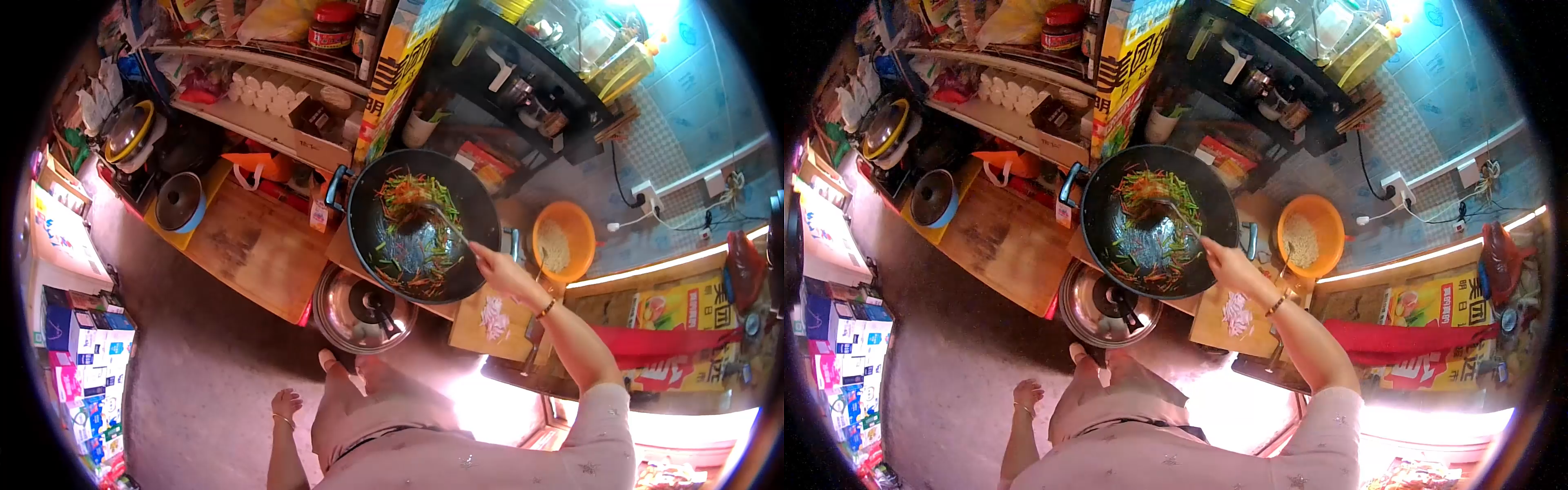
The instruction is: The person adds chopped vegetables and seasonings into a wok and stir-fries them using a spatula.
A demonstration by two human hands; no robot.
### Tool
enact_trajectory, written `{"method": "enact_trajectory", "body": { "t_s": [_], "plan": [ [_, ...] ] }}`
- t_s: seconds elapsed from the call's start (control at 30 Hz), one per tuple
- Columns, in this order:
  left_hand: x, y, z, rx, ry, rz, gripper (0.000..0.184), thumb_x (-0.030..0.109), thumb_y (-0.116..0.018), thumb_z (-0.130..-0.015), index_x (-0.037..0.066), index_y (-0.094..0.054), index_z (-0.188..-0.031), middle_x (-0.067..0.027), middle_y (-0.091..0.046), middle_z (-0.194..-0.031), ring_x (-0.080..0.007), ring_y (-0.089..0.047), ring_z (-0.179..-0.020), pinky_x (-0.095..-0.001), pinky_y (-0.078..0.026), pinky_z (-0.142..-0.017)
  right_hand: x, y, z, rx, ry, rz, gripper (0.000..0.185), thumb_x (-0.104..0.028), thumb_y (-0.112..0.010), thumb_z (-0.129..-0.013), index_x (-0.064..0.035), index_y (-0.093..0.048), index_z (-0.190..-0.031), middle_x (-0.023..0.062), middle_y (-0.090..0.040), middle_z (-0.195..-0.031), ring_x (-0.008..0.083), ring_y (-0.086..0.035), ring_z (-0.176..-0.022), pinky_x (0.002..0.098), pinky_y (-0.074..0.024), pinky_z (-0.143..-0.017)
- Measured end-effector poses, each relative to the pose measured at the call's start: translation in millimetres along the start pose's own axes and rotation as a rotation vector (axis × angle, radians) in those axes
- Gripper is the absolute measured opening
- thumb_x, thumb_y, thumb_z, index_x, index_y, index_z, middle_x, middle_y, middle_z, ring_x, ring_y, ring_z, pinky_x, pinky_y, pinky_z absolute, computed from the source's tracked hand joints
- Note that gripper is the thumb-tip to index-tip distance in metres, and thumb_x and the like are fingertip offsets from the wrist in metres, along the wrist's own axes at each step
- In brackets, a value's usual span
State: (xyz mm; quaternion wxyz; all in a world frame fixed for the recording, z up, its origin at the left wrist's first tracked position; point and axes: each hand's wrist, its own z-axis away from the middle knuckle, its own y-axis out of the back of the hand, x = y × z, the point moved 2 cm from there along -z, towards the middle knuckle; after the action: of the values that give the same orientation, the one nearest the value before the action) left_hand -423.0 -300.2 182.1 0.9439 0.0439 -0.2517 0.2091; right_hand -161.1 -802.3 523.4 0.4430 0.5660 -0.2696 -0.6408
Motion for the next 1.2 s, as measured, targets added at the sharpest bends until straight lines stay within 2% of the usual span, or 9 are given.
{"method": "enact_trajectory", "body": {
  "t_s": [0.23, 0.47, 0.53, 0.6, 0.77, 0.87, 1.03, 1.13, 1.2],
  "plan": [
    [-3.9, 1.2, -10.8, -0.010, -0.024, -0.031, 0.025, 0.020, -0.048, -0.086, 0.002, -0.054, -0.103, -0.0121, -0.060, -0.077, -0.0197, -0.059, -0.056, -0.0302, -0.050, -0.049, 8.8, -30.4, 9.1, -0.081, -0.095, 0.181, 0.044, -0.011, -0.047, -0.084, -0.0110, -0.042, -0.128, 0.0250, -0.060, -0.077, 0.0410, -0.058, -0.072, 0.0474, -0.0451, -0.064],
    [-12.0, 5.6, -28.2, -0.076, 0.072, 0.016, 0.022, 0.021, -0.048, -0.087, 0.003, -0.055, -0.097, -0.0114, -0.060, -0.076, -0.0195, -0.058, -0.056, -0.0297, -0.050, -0.049, -47.7, 77.9, 102.6, -0.455, -0.077, 0.182, 0.039, -0.014, -0.044, -0.088, -0.0124, -0.045, -0.127, 0.0225, -0.059, -0.076, 0.0346, -0.059, -0.068, 0.0411, -0.0452, -0.064],
    [15.1, -28.4, -9.0, -0.078, -0.036, -0.073, 0.023, 0.024, -0.049, -0.087, 0.002, -0.055, -0.094, -0.0104, -0.060, -0.077, -0.0179, -0.058, -0.060, -0.0281, -0.050, -0.052, -50.6, 78.3, 103.1, -0.571, -0.102, 0.259, 0.038, -0.015, -0.044, -0.088, -0.0112, -0.046, -0.126, 0.0224, -0.060, -0.077, 0.0335, -0.060, -0.069, 0.0417, -0.0456, -0.064],
    [49.0, -68.8, 16.5, -0.174, -0.101, 0.007, 0.024, 0.025, -0.051, -0.087, 0.003, -0.056, -0.095, -0.0089, -0.060, -0.078, -0.0162, -0.059, -0.064, -0.0269, -0.050, -0.055, -12.0, 45.8, 81.3, -0.485, 0.046, 0.352, 0.037, -0.015, -0.045, -0.088, -0.0106, -0.046, -0.125, 0.0218, -0.061, -0.080, 0.0351, -0.061, -0.071, 0.0424, -0.0463, -0.064],
    [74.8, -100.4, 25.0, -0.249, -0.211, 0.031, 0.024, 0.026, -0.052, -0.088, 0.005, -0.056, -0.099, -0.0083, -0.060, -0.079, -0.0163, -0.059, -0.064, -0.0273, -0.050, -0.056, -30.3, 62.6, 47.6, -0.379, -0.109, 0.406, 0.038, -0.013, -0.047, -0.085, -0.0142, -0.050, -0.123, 0.0192, -0.062, -0.082, 0.0381, -0.060, -0.075, 0.0449, -0.0467, -0.067],
    [48.2, -68.4, 18.7, -0.135, -0.150, 0.018, 0.022, 0.024, -0.052, -0.088, 0.004, -0.056, -0.099, -0.0079, -0.060, -0.077, -0.0160, -0.059, -0.062, -0.0272, -0.050, -0.054, -24.4, 81.4, 71.9, -0.435, -0.085, 0.674, 0.039, -0.013, -0.047, -0.084, -0.0139, -0.050, -0.123, 0.0194, -0.062, -0.080, 0.0386, -0.060, -0.073, 0.0459, -0.0467, -0.066],
    [17.4, -39.6, 15.7, -0.082, -0.017, -0.028, 0.020, 0.018, -0.049, -0.086, 0.004, -0.055, -0.100, -0.0085, -0.059, -0.076, -0.0170, -0.058, -0.058, -0.0276, -0.050, -0.053, 21.5, 35.9, 9.8, -0.304, -0.251, 0.645, 0.048, -0.010, -0.047, -0.082, -0.0187, -0.043, -0.129, 0.0232, -0.060, -0.080, 0.0387, -0.060, -0.074, 0.0460, -0.0477, -0.068],
    [23.6, -35.2, 26.0, -0.056, -0.100, -0.039, 0.022, 0.019, -0.049, -0.086, 0.003, -0.054, -0.101, -0.0095, -0.059, -0.078, -0.0181, -0.058, -0.059, -0.0286, -0.050, -0.053, 48.6, 15.0, -12.3, 0.016, 0.077, 0.347, 0.044, -0.012, -0.044, -0.086, -0.0181, -0.043, -0.129, 0.0186, -0.060, -0.075, 0.0305, -0.059, -0.058, 0.0405, -0.0476, -0.052],
    [19.0, -26.3, 25.8, -0.021, -0.085, 0.019, 0.022, 0.018, -0.048, -0.086, 0.003, -0.054, -0.101, -0.0101, -0.059, -0.079, -0.0186, -0.058, -0.059, -0.0292, -0.050, -0.054, 36.1, 21.1, 5.0, -0.021, -0.646, -0.706, 0.037, -0.018, -0.043, -0.090, -0.0176, -0.047, -0.127, 0.0092, -0.055, -0.067, 0.0159, -0.046, -0.041, 0.0302, -0.0369, -0.036]
  ]
}}
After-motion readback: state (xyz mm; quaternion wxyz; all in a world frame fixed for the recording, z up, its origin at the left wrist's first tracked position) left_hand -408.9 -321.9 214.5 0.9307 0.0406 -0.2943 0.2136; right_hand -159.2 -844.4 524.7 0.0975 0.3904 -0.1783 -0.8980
